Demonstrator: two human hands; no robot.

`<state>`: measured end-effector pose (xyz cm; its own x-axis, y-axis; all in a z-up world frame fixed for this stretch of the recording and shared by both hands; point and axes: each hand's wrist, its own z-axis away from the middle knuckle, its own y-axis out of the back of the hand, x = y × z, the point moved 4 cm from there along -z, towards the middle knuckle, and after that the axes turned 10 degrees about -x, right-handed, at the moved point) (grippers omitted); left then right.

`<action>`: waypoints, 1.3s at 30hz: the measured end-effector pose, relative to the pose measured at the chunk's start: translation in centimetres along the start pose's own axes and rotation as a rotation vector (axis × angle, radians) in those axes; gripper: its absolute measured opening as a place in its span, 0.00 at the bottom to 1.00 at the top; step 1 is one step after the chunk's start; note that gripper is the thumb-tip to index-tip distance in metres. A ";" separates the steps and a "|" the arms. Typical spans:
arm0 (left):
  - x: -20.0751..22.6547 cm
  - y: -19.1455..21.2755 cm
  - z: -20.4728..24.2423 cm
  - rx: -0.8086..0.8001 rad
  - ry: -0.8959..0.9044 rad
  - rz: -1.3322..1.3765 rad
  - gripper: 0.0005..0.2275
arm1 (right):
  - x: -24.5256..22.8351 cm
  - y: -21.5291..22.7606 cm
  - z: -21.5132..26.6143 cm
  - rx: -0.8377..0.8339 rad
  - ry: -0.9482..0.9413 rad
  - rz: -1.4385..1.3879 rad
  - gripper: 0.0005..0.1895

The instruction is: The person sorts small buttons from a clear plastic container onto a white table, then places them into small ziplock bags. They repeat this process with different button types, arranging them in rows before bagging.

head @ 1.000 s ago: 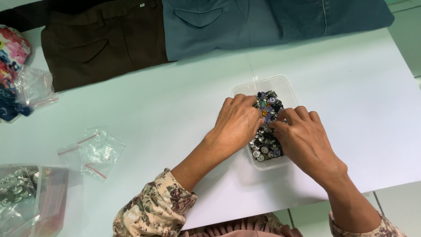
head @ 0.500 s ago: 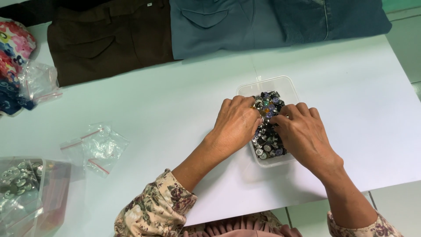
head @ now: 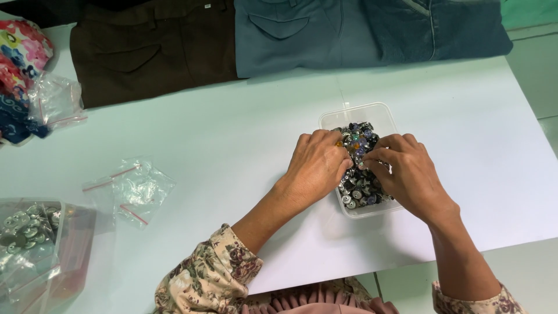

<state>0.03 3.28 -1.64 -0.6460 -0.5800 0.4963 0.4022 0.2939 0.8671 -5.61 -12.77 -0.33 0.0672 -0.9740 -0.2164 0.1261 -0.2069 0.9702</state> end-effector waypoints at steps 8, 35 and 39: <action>-0.3 0.9 1.4 0.057 -0.017 0.036 0.08 | -2.1 1.0 0.1 -0.041 -0.001 -0.091 0.08; -13.8 1.3 12.6 0.168 0.359 -0.061 0.09 | -17.2 -5.9 -8.7 -0.143 0.176 0.238 0.06; -13.4 2.2 12.5 0.177 0.343 -0.074 0.10 | -15.9 -4.1 -8.1 -0.098 0.211 0.140 0.08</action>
<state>1.46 21.20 -5.84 -0.4024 -0.8161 0.4149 0.2255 0.3509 0.9089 0.86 4.32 -1.76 0.2938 -0.9497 -0.1085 0.1960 -0.0512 0.9793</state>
